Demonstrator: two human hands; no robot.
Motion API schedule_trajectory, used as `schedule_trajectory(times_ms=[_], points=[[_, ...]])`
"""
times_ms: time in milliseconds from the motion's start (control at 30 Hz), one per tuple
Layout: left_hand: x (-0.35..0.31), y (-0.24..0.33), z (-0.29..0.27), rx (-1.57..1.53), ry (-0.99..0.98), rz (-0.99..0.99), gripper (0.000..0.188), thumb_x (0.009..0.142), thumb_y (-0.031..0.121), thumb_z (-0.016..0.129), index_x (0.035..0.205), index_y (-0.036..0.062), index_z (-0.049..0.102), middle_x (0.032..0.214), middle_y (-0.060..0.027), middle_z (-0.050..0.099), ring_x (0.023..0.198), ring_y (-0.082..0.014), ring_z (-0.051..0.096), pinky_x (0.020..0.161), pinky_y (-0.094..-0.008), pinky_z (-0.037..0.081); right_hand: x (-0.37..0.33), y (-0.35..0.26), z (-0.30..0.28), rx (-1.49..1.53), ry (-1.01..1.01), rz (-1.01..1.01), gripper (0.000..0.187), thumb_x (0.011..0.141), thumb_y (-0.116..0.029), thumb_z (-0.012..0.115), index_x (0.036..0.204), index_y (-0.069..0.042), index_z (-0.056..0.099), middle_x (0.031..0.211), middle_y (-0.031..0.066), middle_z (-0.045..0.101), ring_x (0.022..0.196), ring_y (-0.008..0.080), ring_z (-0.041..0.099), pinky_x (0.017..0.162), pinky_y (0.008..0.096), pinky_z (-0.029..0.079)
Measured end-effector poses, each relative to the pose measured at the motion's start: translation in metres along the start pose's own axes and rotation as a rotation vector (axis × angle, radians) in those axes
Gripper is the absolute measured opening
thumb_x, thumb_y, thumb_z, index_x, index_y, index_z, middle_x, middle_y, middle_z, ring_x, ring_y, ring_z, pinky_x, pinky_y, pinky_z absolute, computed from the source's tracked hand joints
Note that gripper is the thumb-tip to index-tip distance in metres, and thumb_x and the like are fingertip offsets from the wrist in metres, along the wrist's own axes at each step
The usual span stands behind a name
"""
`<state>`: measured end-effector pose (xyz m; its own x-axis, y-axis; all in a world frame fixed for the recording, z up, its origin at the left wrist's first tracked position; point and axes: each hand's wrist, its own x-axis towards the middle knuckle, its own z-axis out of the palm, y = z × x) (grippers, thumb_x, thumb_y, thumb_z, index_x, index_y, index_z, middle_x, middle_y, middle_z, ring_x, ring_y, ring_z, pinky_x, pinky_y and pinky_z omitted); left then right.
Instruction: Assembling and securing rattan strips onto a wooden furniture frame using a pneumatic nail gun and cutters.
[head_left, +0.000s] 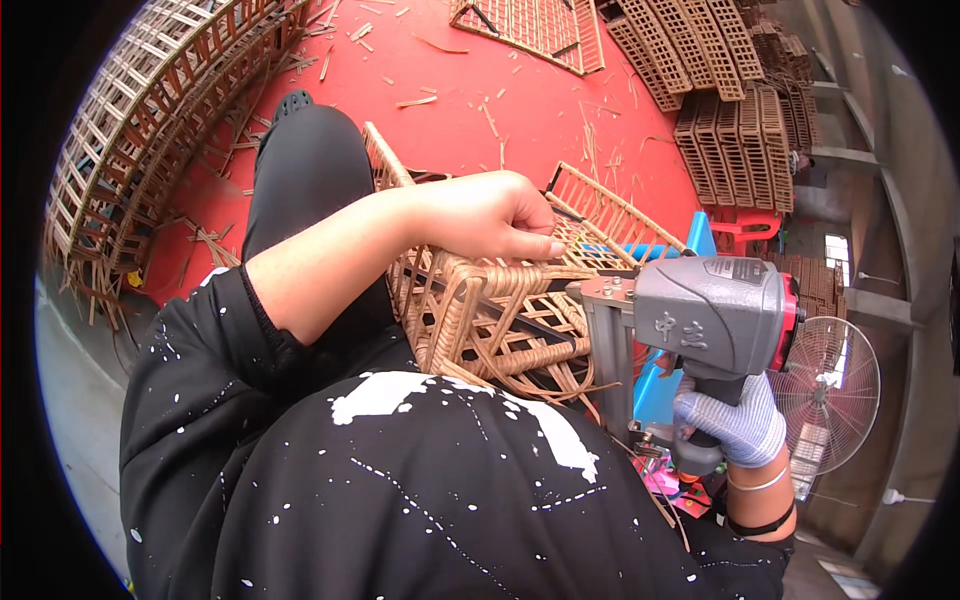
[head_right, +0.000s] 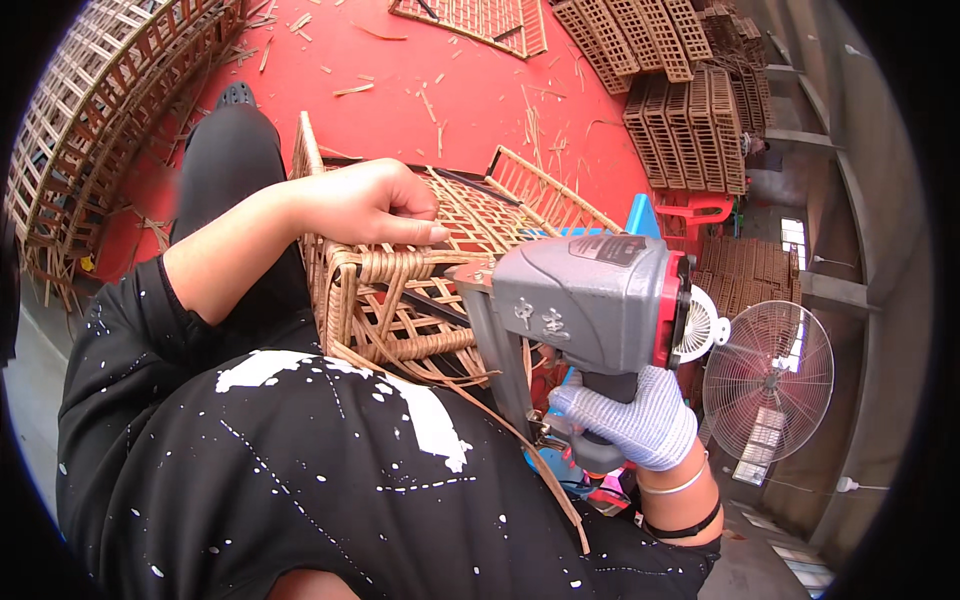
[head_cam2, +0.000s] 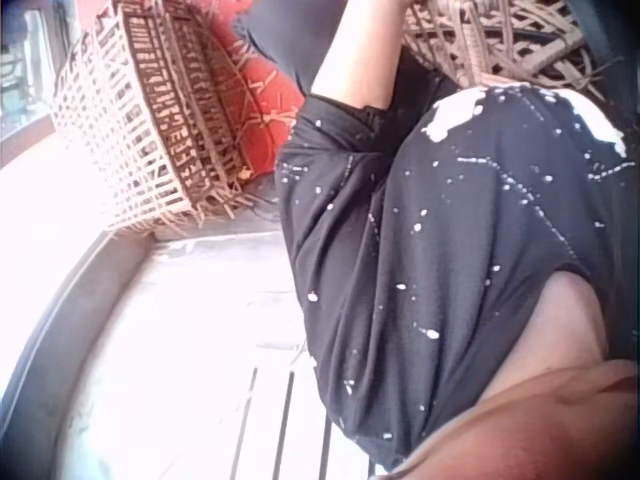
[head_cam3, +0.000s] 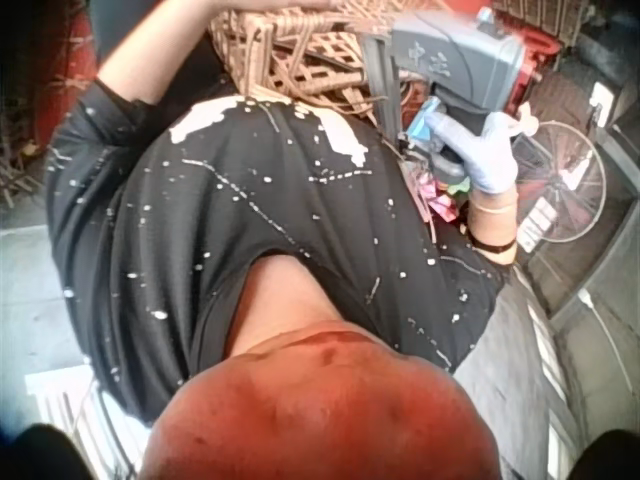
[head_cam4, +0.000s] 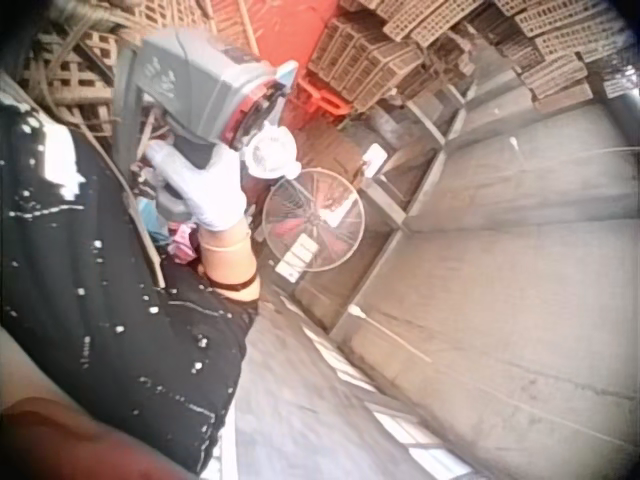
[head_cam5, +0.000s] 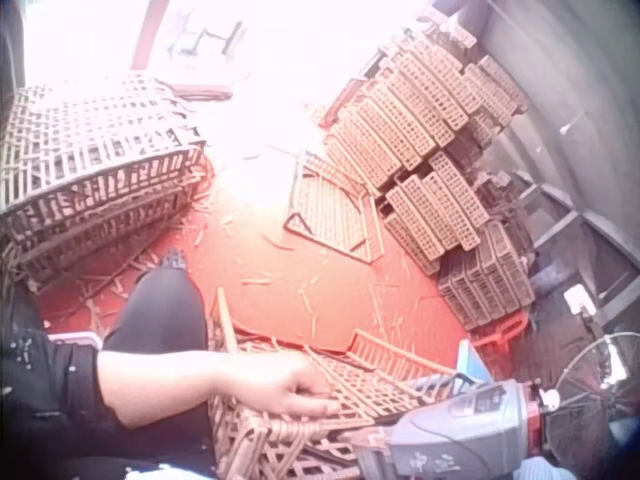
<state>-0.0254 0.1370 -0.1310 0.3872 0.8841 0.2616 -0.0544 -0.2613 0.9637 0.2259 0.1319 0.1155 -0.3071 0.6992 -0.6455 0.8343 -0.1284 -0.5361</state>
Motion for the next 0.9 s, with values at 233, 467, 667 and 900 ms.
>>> schedule_trajectory(times_ms=[233, 467, 667, 900], points=[[0.005, 0.005, 0.0, 0.12, -0.005, 0.017, 0.047, 0.098, 0.026, 0.064, 0.064, -0.0013, 0.046, 0.058, -0.0059, 0.039, 0.057, -0.016, 0.037, 0.055, -0.0351, 0.036, -0.011, 0.069, -0.032, 0.255, 0.251, -0.177, 0.054, 0.078, -0.021, 0.074, 0.118, 0.01, 0.054, 0.068, 0.0104, 0.059, 0.051, 0.015, 0.055, 0.048, 0.0283, 0.045], [0.004, 0.005, 0.007, 0.025, 0.078, -0.076, 0.041, 0.097, 0.017, 0.066, 0.063, 0.0003, 0.051, 0.056, 0.0025, 0.039, 0.056, -0.0072, 0.037, 0.052, -0.0311, 0.033, -0.023, 0.22, -0.101, 0.733, 0.505, -0.092, 0.037, 0.095, -0.024, 0.062, 0.121, 0.002, 0.058, 0.063, 0.003, 0.051, 0.055, 0.0155, 0.053, 0.056, 0.0325, 0.047], [-0.004, -0.005, -0.005, -0.052, 0.083, -0.266, 0.04, 0.097, 0.011, 0.062, 0.06, 0.0045, 0.05, 0.057, 0.0039, 0.048, 0.054, -0.0048, 0.041, 0.05, -0.0264, 0.033, -0.031, 0.394, -0.133, 1.238, 0.674, -0.039, 0.036, 0.096, -0.029, 0.064, 0.12, -0.003, 0.059, 0.062, 0.0007, 0.052, 0.055, 0.0155, 0.051, 0.057, 0.0345, 0.046], [-0.013, 0.0, -0.01, -0.107, 0.124, -0.344, 0.035, 0.096, 0.014, 0.063, 0.064, 0.0052, 0.055, 0.059, 0.0034, 0.055, 0.053, -0.0052, 0.046, 0.048, -0.0257, 0.033, 0.003, 0.564, -0.153, 1.524, 0.71, -0.076, 0.04, 0.097, -0.029, 0.063, 0.124, 0.001, 0.057, 0.064, -0.0005, 0.051, 0.059, 0.0135, 0.05, 0.061, 0.0325, 0.045]])
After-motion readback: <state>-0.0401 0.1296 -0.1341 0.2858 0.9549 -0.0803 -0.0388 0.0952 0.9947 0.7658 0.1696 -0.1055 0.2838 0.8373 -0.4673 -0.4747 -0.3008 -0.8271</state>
